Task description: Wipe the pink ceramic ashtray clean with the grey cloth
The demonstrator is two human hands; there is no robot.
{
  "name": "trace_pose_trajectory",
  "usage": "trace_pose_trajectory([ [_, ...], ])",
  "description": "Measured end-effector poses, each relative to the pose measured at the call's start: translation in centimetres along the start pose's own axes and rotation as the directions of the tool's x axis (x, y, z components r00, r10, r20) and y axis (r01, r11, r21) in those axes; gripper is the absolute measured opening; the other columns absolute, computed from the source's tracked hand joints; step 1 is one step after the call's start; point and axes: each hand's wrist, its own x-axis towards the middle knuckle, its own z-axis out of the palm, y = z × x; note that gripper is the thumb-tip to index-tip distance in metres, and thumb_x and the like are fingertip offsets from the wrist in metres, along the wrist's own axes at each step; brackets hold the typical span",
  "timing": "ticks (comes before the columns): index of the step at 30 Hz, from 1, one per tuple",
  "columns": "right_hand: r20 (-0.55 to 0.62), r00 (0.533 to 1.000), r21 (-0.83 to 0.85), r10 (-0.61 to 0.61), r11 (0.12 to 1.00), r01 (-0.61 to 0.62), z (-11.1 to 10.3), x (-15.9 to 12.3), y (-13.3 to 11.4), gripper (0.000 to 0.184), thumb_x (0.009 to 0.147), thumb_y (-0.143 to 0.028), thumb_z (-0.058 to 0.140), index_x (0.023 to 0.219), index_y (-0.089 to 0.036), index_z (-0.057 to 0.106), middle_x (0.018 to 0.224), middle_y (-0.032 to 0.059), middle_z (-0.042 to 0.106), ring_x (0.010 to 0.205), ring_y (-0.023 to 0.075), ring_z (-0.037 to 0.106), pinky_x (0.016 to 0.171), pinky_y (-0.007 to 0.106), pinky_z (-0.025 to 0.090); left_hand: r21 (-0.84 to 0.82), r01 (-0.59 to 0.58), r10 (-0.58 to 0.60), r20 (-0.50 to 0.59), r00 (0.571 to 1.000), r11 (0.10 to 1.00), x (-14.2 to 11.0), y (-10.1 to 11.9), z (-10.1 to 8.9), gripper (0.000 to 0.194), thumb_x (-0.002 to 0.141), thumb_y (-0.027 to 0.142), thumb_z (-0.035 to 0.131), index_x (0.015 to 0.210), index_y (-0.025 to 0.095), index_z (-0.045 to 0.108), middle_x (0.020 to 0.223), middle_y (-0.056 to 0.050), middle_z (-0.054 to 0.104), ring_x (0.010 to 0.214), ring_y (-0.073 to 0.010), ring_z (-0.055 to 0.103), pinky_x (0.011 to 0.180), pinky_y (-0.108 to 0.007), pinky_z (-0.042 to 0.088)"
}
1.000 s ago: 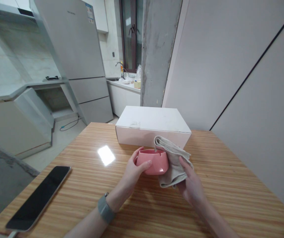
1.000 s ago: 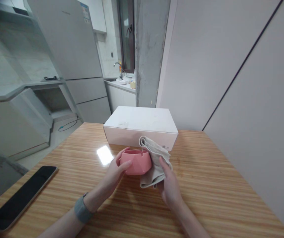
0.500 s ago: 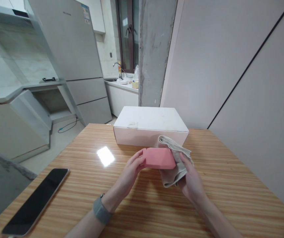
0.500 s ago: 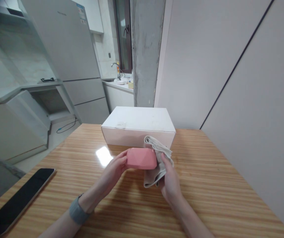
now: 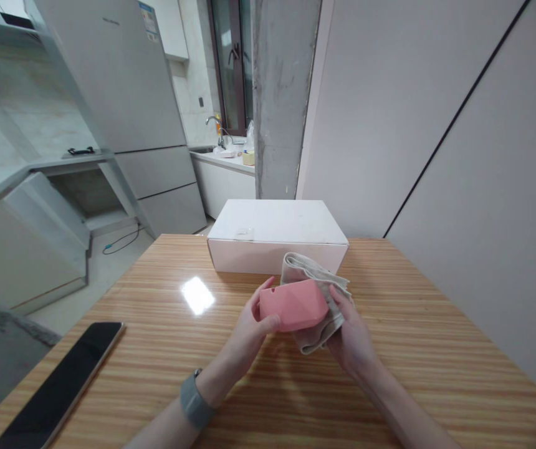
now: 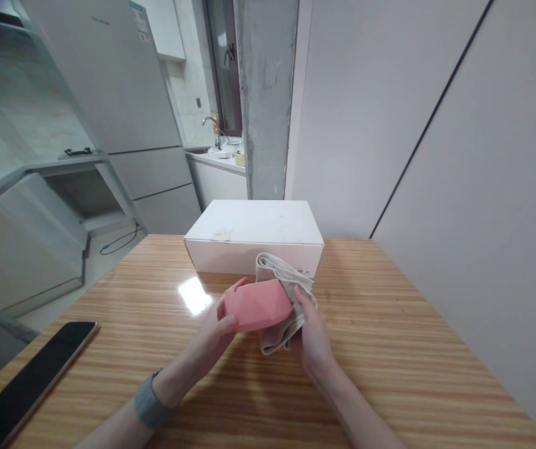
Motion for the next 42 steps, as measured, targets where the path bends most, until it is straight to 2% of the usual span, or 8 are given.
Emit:
trace_pose_trajectory([
  [9, -0.049, 0.999, -0.014, 0.014, 1.0, -0.015, 0.4, -0.7, -0.4, 0.032, 0.065, -0.042, 0.078, 0.09, -0.023, 0.074, 0.092, 0.0023, 0.078, 0.102, 0.0288, 0.068, 0.085, 0.038, 0.055, 0.099, -0.004, 0.023, -0.191, 0.981, 0.995, 0.6, 0.5, -0.7, 0.106, 0.053, 0.031, 0.086, 0.143, 0.021, 0.032, 0.109, -0.011, 0.066, 0.099, -0.0257, 0.062, 0.089, -0.036, 0.047],
  [15, -0.098, 0.995, -0.023, 0.009, 1.0, -0.011, 0.4, -0.7, 0.0, 0.032, 0.06, -0.039, 0.08, 0.087, -0.023, 0.074, 0.095, 0.0024, 0.078, 0.104, 0.0296, 0.068, 0.084, 0.038, 0.056, 0.138, -0.002, 0.039, -0.267, 0.963, 0.99, 1.3, -0.5, -1.9, 0.088, 0.06, 0.035, 0.083, 0.135, 0.018, 0.04, 0.111, -0.012, 0.065, 0.097, -0.0229, 0.063, 0.085, -0.032, 0.047],
  [19, -0.063, 0.998, -0.009, -0.003, 1.0, 0.003, 0.3, -0.6, 0.3, 0.031, 0.062, -0.037, 0.08, 0.087, -0.022, 0.073, 0.101, 0.0027, 0.077, 0.106, 0.029, 0.067, 0.085, 0.037, 0.056, 0.166, -0.013, 0.049, -0.215, 0.975, 0.986, 1.5, -0.4, -1.9, 0.065, 0.066, 0.043, 0.079, 0.119, 0.014, 0.055, 0.12, -0.016, 0.063, 0.109, -0.0261, 0.059, 0.091, -0.033, 0.045],
  [22, -0.102, 0.995, -0.012, -0.019, 1.0, 0.018, 0.3, -0.4, 0.3, 0.028, 0.065, -0.037, 0.078, 0.087, -0.022, 0.073, 0.097, 0.0025, 0.078, 0.104, 0.0288, 0.068, 0.085, 0.037, 0.057, 0.076, 0.014, -0.002, -0.152, 0.988, 0.997, 1.5, 0.1, -1.4, 0.052, 0.078, 0.051, 0.063, 0.116, 0.015, 0.062, 0.121, -0.013, 0.064, 0.113, -0.0268, 0.057, 0.093, -0.034, 0.043],
  [26, -0.167, 0.986, 0.002, -0.013, 1.0, 0.013, 0.2, 0.1, 0.2, 0.023, 0.07, -0.037, 0.073, 0.087, -0.022, 0.073, 0.096, 0.0017, 0.078, 0.102, 0.0271, 0.068, 0.085, 0.036, 0.056, 0.056, -0.01, 0.014, -0.074, 0.997, 0.998, 1.0, 0.8, -0.6, 0.042, 0.082, 0.038, 0.061, 0.12, 0.018, 0.063, 0.125, -0.01, 0.063, 0.118, -0.0262, 0.054, 0.098, -0.036, 0.04],
  [30, -0.086, 0.996, 0.019, -0.008, 1.0, 0.01, 0.1, 0.3, 0.0, 0.031, 0.072, -0.04, 0.071, 0.095, -0.021, 0.073, 0.096, 0.0029, 0.078, 0.099, 0.0263, 0.069, 0.084, 0.035, 0.055, 0.087, -0.061, 0.068, -0.089, 0.994, 0.994, 0.4, 0.7, -0.3, 0.055, 0.075, 0.031, 0.073, 0.127, 0.019, 0.057, 0.122, -0.011, 0.065, 0.116, -0.0254, 0.056, 0.099, -0.036, 0.039],
  [37, 0.031, 1.0, 0.019, 0.007, 1.0, -0.008, 0.2, 0.0, 0.3, 0.034, 0.071, -0.044, 0.072, 0.094, -0.02, 0.074, 0.095, 0.0042, 0.078, 0.102, 0.0283, 0.067, 0.089, 0.039, 0.053, -0.055, -0.019, 0.022, 0.06, 0.998, 0.998, -0.2, 0.6, 0.4, 0.09, 0.066, 0.034, 0.081, 0.144, 0.025, 0.038, 0.125, -0.011, 0.062, 0.117, -0.0274, 0.055, 0.1, -0.037, 0.04],
  [42, 0.013, 1.0, 0.023, 0.007, 1.0, -0.007, 0.1, 0.2, 0.3, 0.032, 0.07, -0.043, 0.073, 0.092, -0.02, 0.074, 0.092, 0.0039, 0.078, 0.104, 0.0283, 0.067, 0.09, 0.038, 0.053, -0.008, 0.043, -0.044, -0.023, 0.999, 0.999, -0.2, 1.0, 0.5, 0.1, 0.062, 0.03, 0.083, 0.147, 0.025, 0.03, 0.11, -0.011, 0.068, 0.103, -0.0261, 0.062, 0.094, -0.038, 0.044],
])
